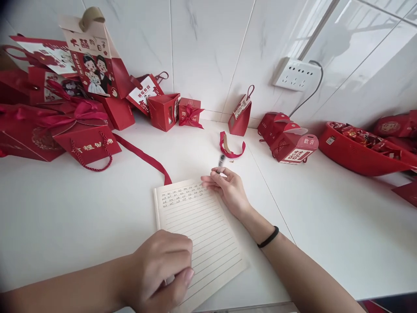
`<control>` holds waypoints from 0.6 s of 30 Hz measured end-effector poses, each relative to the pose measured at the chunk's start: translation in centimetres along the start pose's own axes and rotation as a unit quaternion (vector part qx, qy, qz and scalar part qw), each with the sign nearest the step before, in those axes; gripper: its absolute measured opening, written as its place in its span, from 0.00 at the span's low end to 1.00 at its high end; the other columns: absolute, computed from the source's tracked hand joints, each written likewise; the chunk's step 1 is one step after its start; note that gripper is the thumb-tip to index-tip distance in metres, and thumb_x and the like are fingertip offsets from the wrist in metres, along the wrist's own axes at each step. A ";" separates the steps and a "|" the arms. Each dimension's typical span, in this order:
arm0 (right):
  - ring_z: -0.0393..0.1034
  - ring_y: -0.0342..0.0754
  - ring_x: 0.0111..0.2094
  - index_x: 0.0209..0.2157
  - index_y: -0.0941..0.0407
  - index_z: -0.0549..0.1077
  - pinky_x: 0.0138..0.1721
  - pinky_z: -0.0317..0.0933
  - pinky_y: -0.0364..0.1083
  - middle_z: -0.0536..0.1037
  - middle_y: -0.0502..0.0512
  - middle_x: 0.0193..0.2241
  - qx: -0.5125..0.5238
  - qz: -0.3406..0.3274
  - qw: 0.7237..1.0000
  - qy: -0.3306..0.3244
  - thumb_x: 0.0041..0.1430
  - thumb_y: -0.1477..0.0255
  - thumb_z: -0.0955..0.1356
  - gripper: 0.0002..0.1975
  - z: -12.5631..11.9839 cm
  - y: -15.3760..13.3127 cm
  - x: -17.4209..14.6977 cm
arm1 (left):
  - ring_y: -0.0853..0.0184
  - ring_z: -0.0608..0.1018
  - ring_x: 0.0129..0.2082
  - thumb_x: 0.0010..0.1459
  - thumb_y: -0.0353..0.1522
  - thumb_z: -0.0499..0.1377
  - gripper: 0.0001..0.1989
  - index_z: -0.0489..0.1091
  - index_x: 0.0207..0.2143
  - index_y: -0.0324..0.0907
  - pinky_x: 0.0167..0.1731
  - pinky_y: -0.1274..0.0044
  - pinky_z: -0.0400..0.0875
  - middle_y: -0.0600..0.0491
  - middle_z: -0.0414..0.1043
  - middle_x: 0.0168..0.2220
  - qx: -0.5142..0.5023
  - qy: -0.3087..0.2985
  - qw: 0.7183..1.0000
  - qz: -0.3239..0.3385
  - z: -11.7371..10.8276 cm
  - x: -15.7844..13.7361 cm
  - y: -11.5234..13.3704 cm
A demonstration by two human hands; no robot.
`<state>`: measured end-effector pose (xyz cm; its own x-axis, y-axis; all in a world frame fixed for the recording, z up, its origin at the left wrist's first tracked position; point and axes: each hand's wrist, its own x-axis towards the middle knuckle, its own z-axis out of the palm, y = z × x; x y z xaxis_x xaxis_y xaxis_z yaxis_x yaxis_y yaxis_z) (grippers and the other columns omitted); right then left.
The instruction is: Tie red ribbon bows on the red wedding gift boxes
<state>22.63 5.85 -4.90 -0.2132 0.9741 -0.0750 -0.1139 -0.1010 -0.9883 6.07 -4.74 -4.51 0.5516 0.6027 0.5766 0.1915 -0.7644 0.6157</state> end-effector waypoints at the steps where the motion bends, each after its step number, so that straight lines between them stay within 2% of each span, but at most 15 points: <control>1: 0.69 0.44 0.25 0.35 0.57 0.65 0.30 0.65 0.44 0.74 0.52 0.23 -0.036 -0.015 0.999 0.014 0.50 0.57 0.70 0.19 0.1 0.1 -0.2 | 0.74 0.51 0.15 0.51 0.26 0.47 0.14 0.44 0.18 0.43 0.13 0.79 0.48 0.59 0.46 0.15 -0.020 -0.007 0.999 -0.026 -0.1 0.1 0.0; 3: 0.63 0.42 0.18 0.35 0.58 0.66 0.22 0.60 0.41 0.69 0.48 0.17 -0.119 -0.059 0.990 0.043 0.54 0.52 0.65 0.21 0.2 0.2 -0.5 | 0.75 0.51 0.15 0.52 0.26 0.47 0.14 0.43 0.18 0.42 0.14 0.80 0.49 0.59 0.46 0.15 -0.052 -0.031 0.995 -0.080 -0.2 0.3 -0.1; 5: 0.59 0.40 0.17 0.35 0.58 0.68 0.18 0.55 0.40 0.67 0.47 0.16 -0.179 -0.097 0.977 0.070 0.57 0.52 0.63 0.22 0.3 0.3 -0.6 | 0.76 0.53 0.15 0.53 0.27 0.47 0.15 0.45 0.17 0.42 0.15 0.81 0.50 0.59 0.48 0.15 -0.071 -0.056 0.987 -0.133 -0.2 0.4 -0.2; 9: 0.58 0.39 0.17 0.29 0.57 0.65 0.18 0.53 0.39 0.67 0.47 0.17 -0.196 -0.085 0.972 0.096 0.53 0.54 0.67 0.19 0.5 0.4 -0.7 | 0.77 0.57 0.16 0.55 0.30 0.48 0.15 0.49 0.16 0.40 0.17 0.82 0.53 0.58 0.54 0.17 -0.100 -0.098 0.967 -0.212 -0.1 0.5 -0.4; 13: 0.61 0.40 0.18 0.27 0.56 0.61 0.19 0.56 0.39 0.68 0.47 0.16 -0.192 -0.047 0.974 0.111 0.48 0.57 0.71 0.19 0.8 0.3 -0.9 | 0.76 0.58 0.17 0.55 0.30 0.49 0.15 0.51 0.17 0.40 0.18 0.82 0.54 0.58 0.56 0.18 -0.108 -0.117 0.959 -0.235 -0.2 0.8 -0.5; 18: 0.53 0.37 0.14 0.18 0.55 0.55 0.17 0.49 0.39 0.62 0.45 0.11 -0.277 -0.074 0.952 0.106 0.52 0.60 0.68 0.21 0.9 0.1 -1.3 | 0.76 0.58 0.17 0.55 0.30 0.49 0.15 0.51 0.17 0.40 0.18 0.82 0.54 0.59 0.55 0.18 -0.107 -0.127 0.958 -0.236 -0.3 0.8 -0.5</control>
<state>22.05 4.45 -4.79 -0.0280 0.9943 0.1033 0.4133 0.1056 -0.9044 6.17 -3.77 -4.15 0.6301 0.7729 0.0746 0.3129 -0.3407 0.8866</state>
